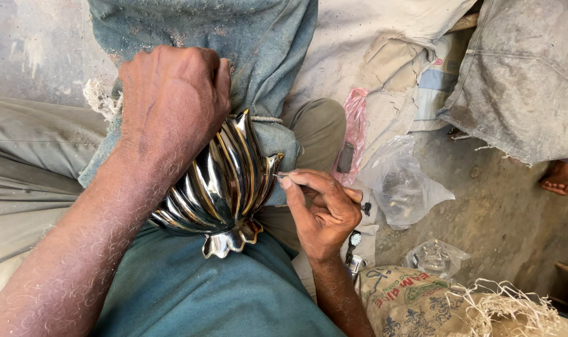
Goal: The person sits on the floor and uses a small brush to apply gold paint to the ridges of a silver-colored, petal-shaped decorative object. The person rotates the object to access different sections and continues painting the edges.
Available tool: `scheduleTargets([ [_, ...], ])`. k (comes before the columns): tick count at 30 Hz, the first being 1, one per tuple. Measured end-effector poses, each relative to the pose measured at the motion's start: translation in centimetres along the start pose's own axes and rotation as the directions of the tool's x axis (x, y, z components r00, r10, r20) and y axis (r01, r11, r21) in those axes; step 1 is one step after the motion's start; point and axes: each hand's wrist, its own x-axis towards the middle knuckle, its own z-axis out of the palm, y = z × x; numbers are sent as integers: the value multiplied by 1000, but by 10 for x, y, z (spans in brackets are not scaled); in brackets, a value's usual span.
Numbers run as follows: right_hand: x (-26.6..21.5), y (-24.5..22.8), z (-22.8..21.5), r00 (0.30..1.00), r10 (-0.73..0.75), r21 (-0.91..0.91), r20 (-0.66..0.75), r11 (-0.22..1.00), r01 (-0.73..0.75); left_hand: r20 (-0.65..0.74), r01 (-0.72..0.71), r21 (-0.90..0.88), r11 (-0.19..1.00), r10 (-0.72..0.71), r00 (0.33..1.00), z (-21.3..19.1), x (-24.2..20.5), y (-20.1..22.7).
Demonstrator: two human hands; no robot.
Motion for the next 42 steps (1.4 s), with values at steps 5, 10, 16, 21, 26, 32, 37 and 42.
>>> scheduleTargets([
  [5,-7,-2,2,1000,-29,92,12,995,27,8,4,-6,1000,-3,1000,1,-1,-1],
  [10,-8,-6,2,999,-39,83,18,996,37,-18,-19,9,1000,19,1000,1,-2,-1],
  [16,-13,-7,3,997,-79,11,10,997,79,-11,-3,23,1000,4,1000,5,-1,-3],
  [21,-18,-5,5,993,-120,-17,-4,993,120,-39,-18,17,1000,19,999,4,-3,-4],
  [26,-25,-3,7,996,-75,-33,-38,997,74,-19,-16,32,999,16,1000,5,-1,-5],
  [32,-23,-3,6,994,-104,-45,-27,994,103,15,23,2,1000,-23,1000,-1,1,-1],
  [37,-24,-5,4,999,-39,-78,-21,996,38,-5,16,17,1000,-16,1000,-3,1,1],
  [42,-25,-7,7,991,-130,-40,-22,991,129,-33,-4,40,999,5,999,-3,0,0],
])
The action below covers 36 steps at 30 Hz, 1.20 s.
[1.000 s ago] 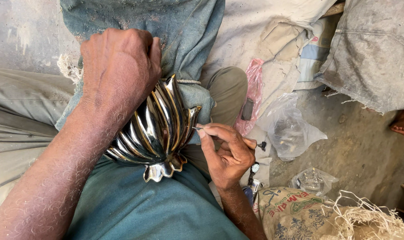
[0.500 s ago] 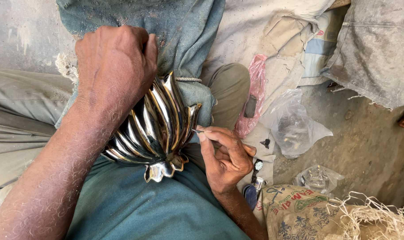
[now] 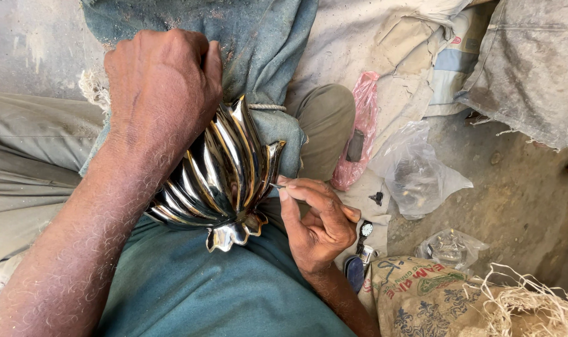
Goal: The person sits on the floor and uses a small brush to apply gold paint to the ridges of a silver-colored, petal-shaped decorative object. The person rotates the object to access different sections and continues painting the edges.
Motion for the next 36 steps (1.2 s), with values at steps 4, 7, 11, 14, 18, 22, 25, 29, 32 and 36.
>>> scheduleTargets([
  [4,-5,-2,4,1000,1,-9,-25,1000,-1,36,43,-22,999,-43,998,2,1,-1],
  [7,-8,-3,5,1000,1,57,-25,998,1,13,30,6,1000,-30,999,4,1,-1],
  [11,-11,-4,7,999,-4,94,-38,996,8,19,32,17,999,-33,999,5,0,-2],
  [14,-12,-6,9,999,1,97,-40,995,3,25,44,16,999,-45,999,6,0,-3],
  [18,-13,-5,5,999,-40,90,-8,995,41,-7,6,15,1000,-6,1000,7,-2,-5],
  [22,-23,5,5,997,20,135,-78,991,-9,40,37,-14,999,-36,999,10,-2,-8],
  [25,-25,30,3,944,257,278,-209,941,-195,96,58,-146,988,-45,994,4,5,-9],
  [29,-30,80,-27,840,533,399,-99,795,-458,198,125,-272,954,-72,978,-3,23,-8],
  [32,-46,119,-44,746,666,296,14,709,-639,268,210,-282,936,-133,954,-5,38,-9],
  [36,-69,144,-57,579,815,196,15,565,-801,250,209,-354,912,-123,960,-4,53,-11],
])
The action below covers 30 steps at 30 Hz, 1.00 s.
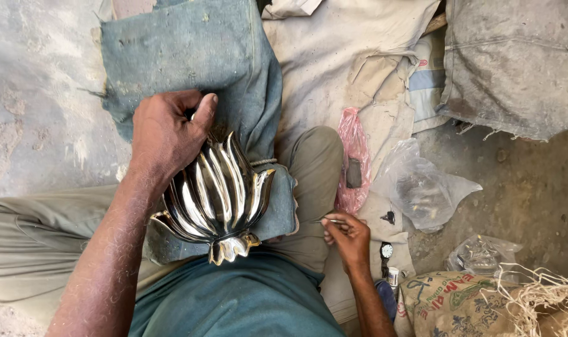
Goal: The person sits on the floor and uses a small brush to apply gold paint to the ridges of a silver-colored, petal-shaped decorative object. The person rotates the object to access different sections and continues painting the edges.
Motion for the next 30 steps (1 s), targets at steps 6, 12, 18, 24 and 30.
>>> scheduleTargets([
  [6,-11,-13,-2,849,-522,-583,-79,715,385,-34,-98,9,995,98,995,0,4,2],
  [12,-17,-63,19,882,-429,-134,-195,903,409,23,-88,-11,996,88,996,-3,2,4],
  [18,-23,-112,57,850,-522,286,-69,806,518,99,-218,20,976,215,972,-3,7,14],
  [24,-30,-147,84,841,-539,430,46,771,470,154,-222,85,971,207,966,-11,4,19],
  [30,-43,-166,79,746,-653,225,127,752,620,204,-205,133,970,176,963,-15,-4,15],
])
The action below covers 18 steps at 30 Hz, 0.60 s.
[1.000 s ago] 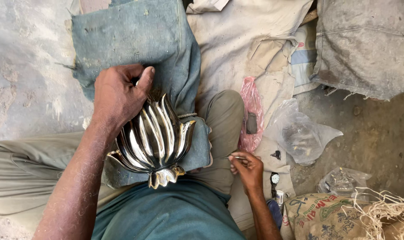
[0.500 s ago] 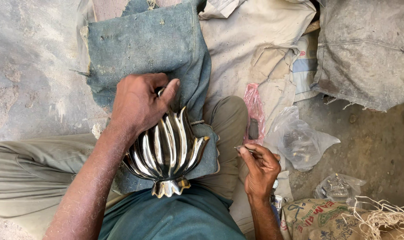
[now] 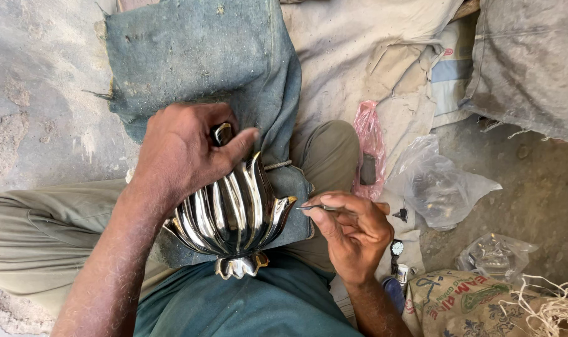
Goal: The person sits on the floor and uses a small brush to apply gold paint to the ridges of a silver-colored, petal-shaped decorative object. The person rotates the object to access different sections and continues painting the edges.
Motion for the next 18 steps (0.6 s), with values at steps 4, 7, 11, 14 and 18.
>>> scheduleTargets([
  [4,-8,-7,2,998,-13,-65,64,998,17,-156,48,-1,999,-47,987,10,-16,-1],
  [7,-11,-7,6,994,-7,-115,106,993,19,-267,123,-59,991,-134,954,15,-34,-1],
  [11,-9,-5,22,1000,7,-15,22,1000,-7,-335,236,-171,957,-282,899,20,-49,-5],
  [14,1,-11,25,987,-155,-184,52,970,162,-364,233,-228,945,-305,880,21,-55,-7],
  [18,13,-24,25,965,-202,-277,165,930,242,-382,228,-226,947,-302,873,20,-55,-7],
])
